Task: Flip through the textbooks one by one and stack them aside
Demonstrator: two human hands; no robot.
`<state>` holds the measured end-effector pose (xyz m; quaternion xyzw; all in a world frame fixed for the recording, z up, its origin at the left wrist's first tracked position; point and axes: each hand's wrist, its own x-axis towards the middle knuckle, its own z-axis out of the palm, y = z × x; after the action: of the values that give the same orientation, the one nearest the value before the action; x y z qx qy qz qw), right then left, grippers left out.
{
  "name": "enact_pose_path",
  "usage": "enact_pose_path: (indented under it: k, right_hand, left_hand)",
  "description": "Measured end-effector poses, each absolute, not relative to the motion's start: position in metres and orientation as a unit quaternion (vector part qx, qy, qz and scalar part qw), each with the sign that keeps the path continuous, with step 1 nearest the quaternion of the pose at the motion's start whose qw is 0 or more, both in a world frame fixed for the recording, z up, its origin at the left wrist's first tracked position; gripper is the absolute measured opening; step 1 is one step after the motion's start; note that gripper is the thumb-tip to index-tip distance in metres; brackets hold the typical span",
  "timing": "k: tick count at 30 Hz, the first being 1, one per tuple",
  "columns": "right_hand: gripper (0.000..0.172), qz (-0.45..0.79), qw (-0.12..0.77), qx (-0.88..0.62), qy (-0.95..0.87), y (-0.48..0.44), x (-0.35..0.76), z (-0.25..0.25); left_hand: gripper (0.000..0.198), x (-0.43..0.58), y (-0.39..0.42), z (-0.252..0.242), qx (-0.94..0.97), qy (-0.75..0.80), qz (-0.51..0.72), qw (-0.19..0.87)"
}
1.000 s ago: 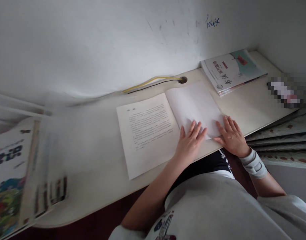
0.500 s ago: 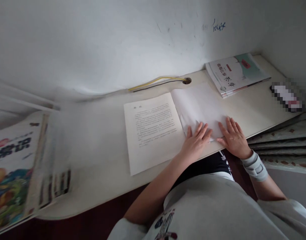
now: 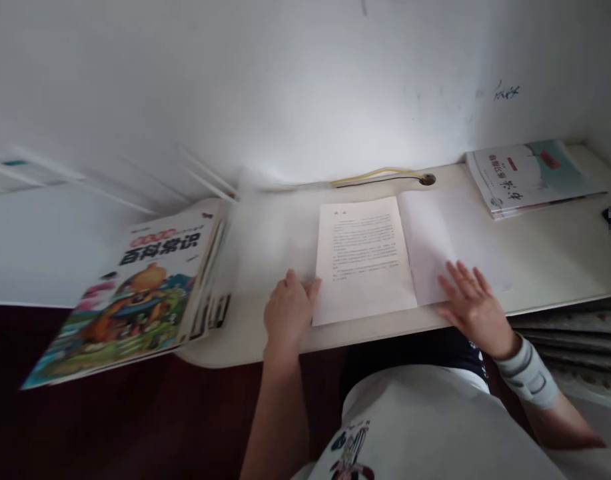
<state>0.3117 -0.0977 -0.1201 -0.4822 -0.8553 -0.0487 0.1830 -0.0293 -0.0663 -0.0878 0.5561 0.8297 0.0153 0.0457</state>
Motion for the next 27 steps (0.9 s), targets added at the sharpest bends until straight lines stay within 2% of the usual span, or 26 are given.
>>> enact_pose_path:
  k: [3,8,12,14,17,19,22,24,27]
  right_hand:
    - [0.050,-0.010,0.153,-0.427,-0.891,-0.100,0.276,-0.120]
    - [0.060,0.011,0.139,-0.449,-0.883,-0.102,0.257,-0.130]
    - [0.058,0.013,0.142,-0.455,-0.879,-0.103,0.257,-0.127]
    - [0.057,0.034,0.156,-0.451,-0.878,-0.105,0.256,-0.124]
    - [0.063,0.119,0.227,-0.434,-0.864,-0.103,0.255,-0.120]
    - [0.065,0.210,0.299,-0.423,-0.829,-0.096,0.257,-0.115]
    - [0.057,0.323,0.389,-0.433,-0.746,-0.077,0.267,-0.104]
    - [0.058,0.319,0.409,-0.466,-0.717,-0.062,0.281,-0.097]
    - [0.055,0.182,0.372,-0.526,-0.743,-0.045,0.312,-0.092]
  left_hand:
    - [0.058,-0.034,-0.070,-0.087,0.557,0.823,0.045,0.102]
    - [0.050,-0.039,-0.067,-0.096,0.548,0.799,0.138,0.206]
    - [0.038,-0.045,-0.059,-0.087,0.489,0.723,0.320,0.369]
    - [0.033,-0.040,-0.052,-0.069,0.456,0.675,0.409,0.411]
    - [0.030,-0.011,-0.038,-0.028,0.466,0.607,0.487,0.420]
    - [0.029,0.019,-0.028,-0.002,0.519,0.555,0.487,0.430]
    - [0.031,0.067,-0.019,0.019,0.589,0.471,0.491,0.437]
    - [0.034,0.087,-0.017,0.022,0.613,0.442,0.491,0.434]
    - [0.036,0.082,-0.021,0.012,0.600,0.455,0.498,0.431]
